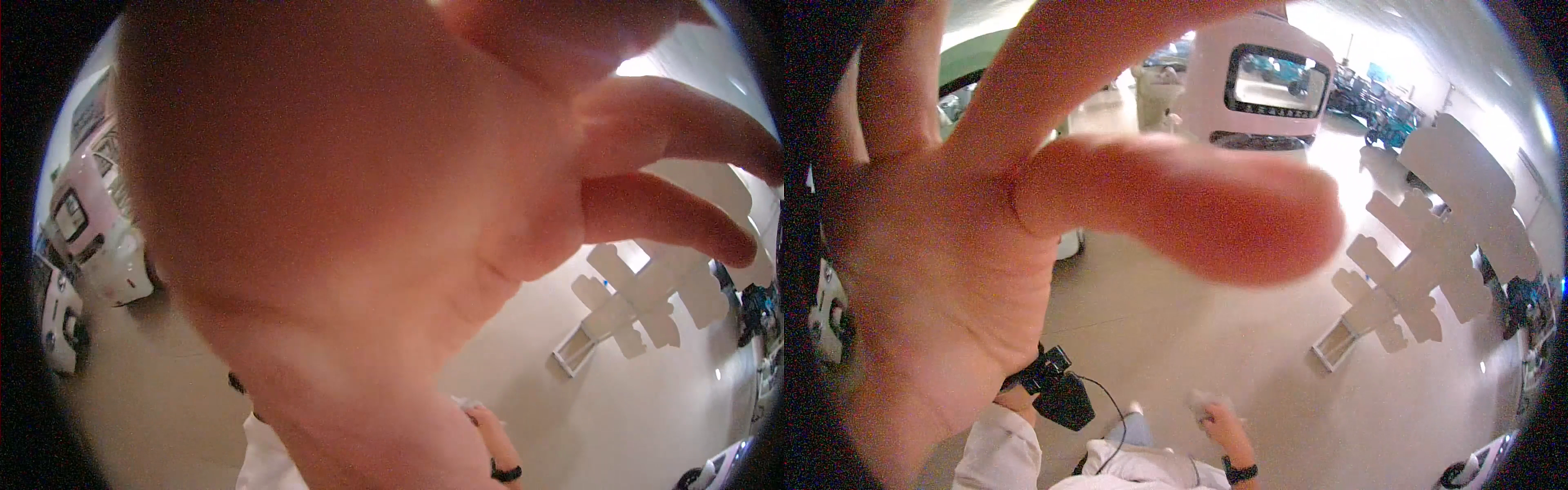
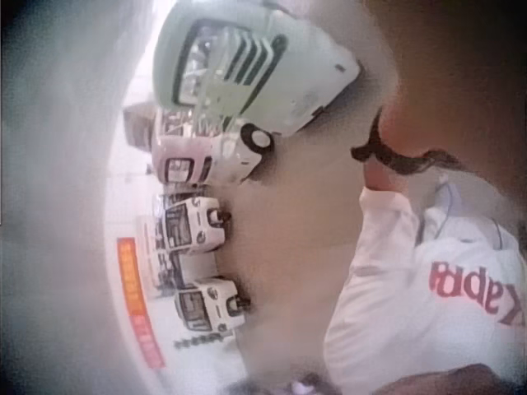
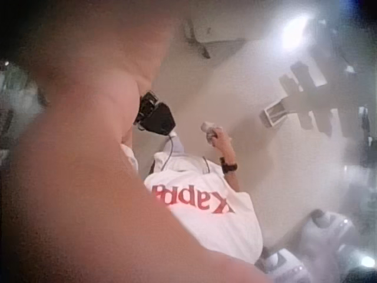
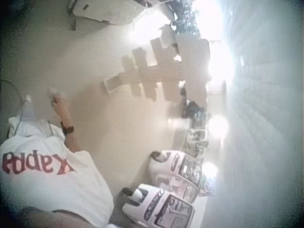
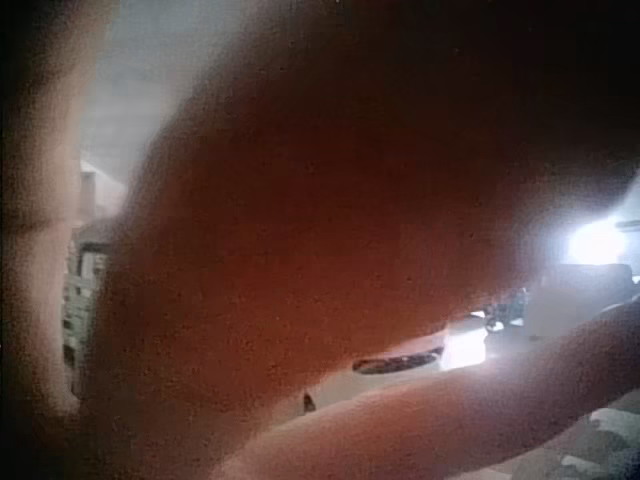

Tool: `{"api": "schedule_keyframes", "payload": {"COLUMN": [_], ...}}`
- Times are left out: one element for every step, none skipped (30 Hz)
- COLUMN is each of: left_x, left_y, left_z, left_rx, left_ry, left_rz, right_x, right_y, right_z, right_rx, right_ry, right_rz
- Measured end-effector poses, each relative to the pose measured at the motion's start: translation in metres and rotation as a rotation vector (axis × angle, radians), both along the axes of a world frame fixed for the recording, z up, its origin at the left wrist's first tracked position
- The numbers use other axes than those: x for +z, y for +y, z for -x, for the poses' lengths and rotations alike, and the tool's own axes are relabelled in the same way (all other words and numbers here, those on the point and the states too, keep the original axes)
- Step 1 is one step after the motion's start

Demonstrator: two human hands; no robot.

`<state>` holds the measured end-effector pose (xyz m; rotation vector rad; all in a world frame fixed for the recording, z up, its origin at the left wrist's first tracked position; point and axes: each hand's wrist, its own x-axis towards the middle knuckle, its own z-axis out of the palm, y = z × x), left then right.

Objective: The person cleans electric carts by wiping down their exterior frames, rear racks, and windshields with a cloth.

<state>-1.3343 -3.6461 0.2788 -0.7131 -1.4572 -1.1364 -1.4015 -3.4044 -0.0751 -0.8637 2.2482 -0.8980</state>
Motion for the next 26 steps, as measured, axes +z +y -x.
{"api": "schedule_keyframes", "payload": {"left_x": [0.005,0.005,0.003,-0.004,-0.010,-0.011,-0.010,-0.003,0.002,-0.002,-0.010,-0.034,-0.054,-0.077,-0.101,-0.131,-0.157,-0.188,-0.213,-0.228,-0.240,-0.257,-0.277,-0.296,-0.314,-0.323], "left_y": [-0.007,-0.017,-0.030,-0.041,-0.050,-0.056,-0.061,-0.067,-0.076,-0.091,-0.104,-0.120,-0.141,-0.143,-0.141,-0.141,-0.141,-0.141,-0.136,-0.130,-0.125,-0.124,-0.122,-0.122,-0.122,-0.128], "left_z": [0.022,0.032,0.044,0.067,0.084,0.103,0.115,0.127,0.139,0.163,0.189,0.227,0.253,0.287,0.312,0.338,0.361,0.382,0.402,0.422,0.437,0.450,0.466,0.482,0.501,0.519], "left_rx": [-0.019,-0.009,0.002,-0.024,-0.038,-0.079,-0.094,-0.127,-0.172,-0.243,-0.332,-0.442,-0.433,-0.514,-0.561,-0.463,-0.366,-0.371,-0.390,-0.363,-0.322,-0.314,-0.241,-0.160,-0.238,-0.309], "left_ry": [0.000,-0.009,-0.019,-0.027,-0.028,-0.029,-0.026,-0.010,-0.012,-0.035,-0.143,-0.255,-0.317,-0.404,-0.481,-0.598,-0.701,-0.797,-0.887,-0.950,-1.005,-0.997,-0.973,-0.952,-1.041,-1.136], "left_rz": [0.013,0.026,0.032,0.023,0.016,0.002,-0.016,-0.035,-0.067,-0.094,-0.093,-0.100,0.006,-0.066,-0.125,-0.065,0.003,-0.004,-0.014,0.129,0.270,0.263,0.389,0.507,0.531,0.558], "right_x": [-0.006,-0.007,-0.004,0.007,0.016,0.016,0.019,0.060,0.098,0.084,0.060,0.044,0.050,0.050,0.047,0.044,0.046,0.048,0.050,0.047,0.046,0.044,0.046,0.052,0.060,0.069], "right_y": [-0.021,-0.045,-0.068,-0.082,-0.098,-0.107,-0.116,-0.130,-0.140,-0.146,-0.147,-0.144,-0.156,-0.159,-0.165,-0.168,-0.170,-0.173,-0.171,-0.166,-0.162,-0.161,-0.161,-0.163,-0.160,-0.162], "right_z": [0.020,0.031,0.042,0.060,0.077,0.099,0.109,0.112,0.110,0.138,0.174,0.204,0.215,0.230,0.248,0.260,0.273,0.290,0.309,0.331,0.350,0.373,0.399,0.421,0.441,0.462], "right_rx": [-0.004,0.025,0.029,-0.053,-0.120,-0.148,-0.159,-0.259,-0.356,-0.385,-0.260,-0.155,-0.165,-0.201,-0.233,-0.281,-0.306,-0.301,-0.305,-0.325,-0.337,-0.331,-0.328,-0.370,-0.419,-0.448], "right_ry": [0.002,-0.006,-0.019,-0.054,-0.098,-0.098,-0.114,-0.055,0.005,0.004,0.059,0.113,0.132,0.126,0.152,0.164,0.163,0.131,0.106,0.116,0.136,0.152,0.161,0.110,0.058,-0.024], "right_rz": [0.133,0.264,0.269,0.224,0.181,0.163,0.140,0.110,0.078,0.088,0.112,0.118,0.207,0.208,0.273,0.322,0.327,0.308,0.279,0.274,0.262,0.253,0.245,0.259,0.266,0.208]}}
